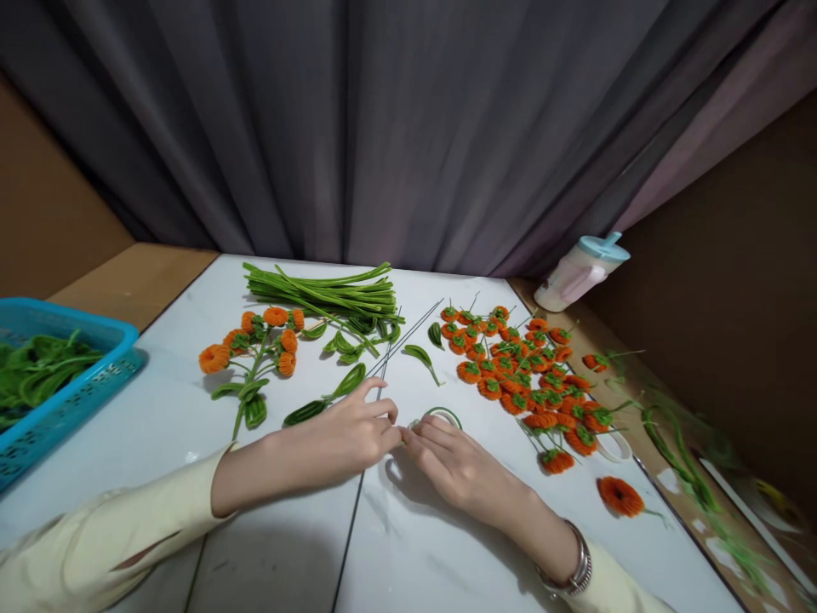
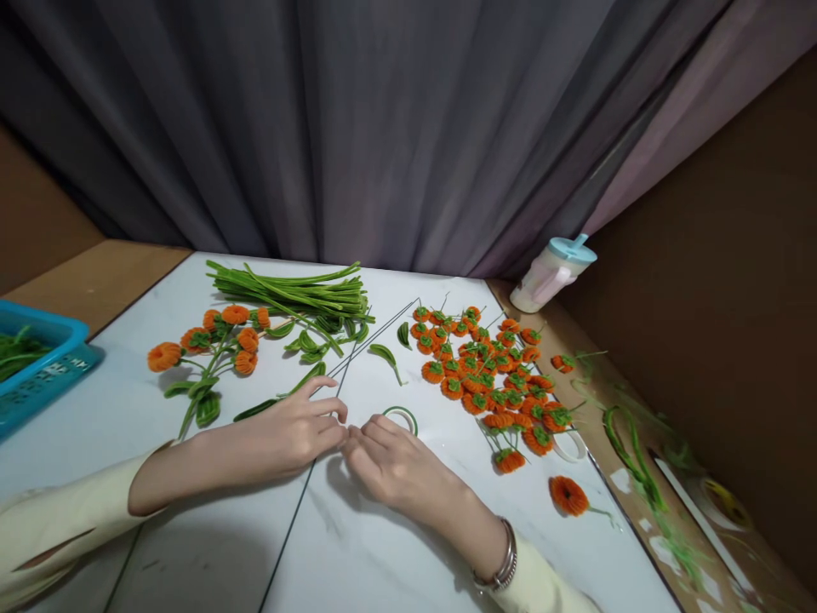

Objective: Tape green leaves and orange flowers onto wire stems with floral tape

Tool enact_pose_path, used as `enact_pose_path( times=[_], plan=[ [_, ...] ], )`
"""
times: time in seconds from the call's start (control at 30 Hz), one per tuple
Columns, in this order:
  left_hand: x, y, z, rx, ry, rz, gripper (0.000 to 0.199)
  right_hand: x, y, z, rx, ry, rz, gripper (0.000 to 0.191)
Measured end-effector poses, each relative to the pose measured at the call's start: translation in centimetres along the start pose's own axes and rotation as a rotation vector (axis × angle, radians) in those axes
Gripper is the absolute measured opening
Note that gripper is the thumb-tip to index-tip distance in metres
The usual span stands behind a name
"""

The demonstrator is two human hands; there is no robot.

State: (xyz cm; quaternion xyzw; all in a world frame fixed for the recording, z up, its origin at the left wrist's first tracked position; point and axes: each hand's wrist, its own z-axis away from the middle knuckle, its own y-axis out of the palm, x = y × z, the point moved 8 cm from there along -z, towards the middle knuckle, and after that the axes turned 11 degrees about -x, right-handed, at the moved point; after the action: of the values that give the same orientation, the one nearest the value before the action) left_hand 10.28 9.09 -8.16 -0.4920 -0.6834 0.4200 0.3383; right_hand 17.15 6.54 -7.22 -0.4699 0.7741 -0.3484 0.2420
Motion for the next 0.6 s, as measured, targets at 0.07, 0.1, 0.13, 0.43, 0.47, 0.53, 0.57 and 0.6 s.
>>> enact_pose_path(
  times=[0.07,0.1,0.13,0.43,0.47,0.53,0.57,0.6],
  plan=[
    [-0.1,-0.5,-0.1,-0.02,0.017,-0.045,0.017,-0.3,0.1,0.1,0.013,0.042,-0.035,0.017],
    [-0.2,-0.7,-0.2,-0.034,0.021,-0.056,0.017,-0.4,0.1,0.2,0.015,0.059,-0.053,0.017],
    [-0.3,-0.9,-0.3,-0.049,0.023,-0.061,0.019,-0.5,0.1,0.2,0.013,0.073,-0.069,0.017],
    [-1.1,-1.6,-0.8,-0.088,0.082,-0.106,0.026,-0.1,-0.5,-0.1,-0.06,-0.009,-0.006,0.017],
    [-1.1,-1.4,-0.8,-0.059,0.081,-0.103,0.025,0.2,-0.6,-0.1,-0.075,-0.042,0.017,0.017],
    [-0.8,-1.1,-0.7,0.012,0.056,-0.045,0.021,0.8,-0.6,-0.1,-0.093,-0.098,0.051,0.016],
    [-0.5,-1.0,-0.6,0.047,0.025,0.014,0.019,1.0,-0.6,-0.1,-0.095,-0.12,0.058,0.016],
    [-0.3,-0.8,-0.5,0.081,-0.013,0.087,0.017,1.3,-0.6,-0.1,-0.095,-0.134,0.057,0.017]
  ],
)
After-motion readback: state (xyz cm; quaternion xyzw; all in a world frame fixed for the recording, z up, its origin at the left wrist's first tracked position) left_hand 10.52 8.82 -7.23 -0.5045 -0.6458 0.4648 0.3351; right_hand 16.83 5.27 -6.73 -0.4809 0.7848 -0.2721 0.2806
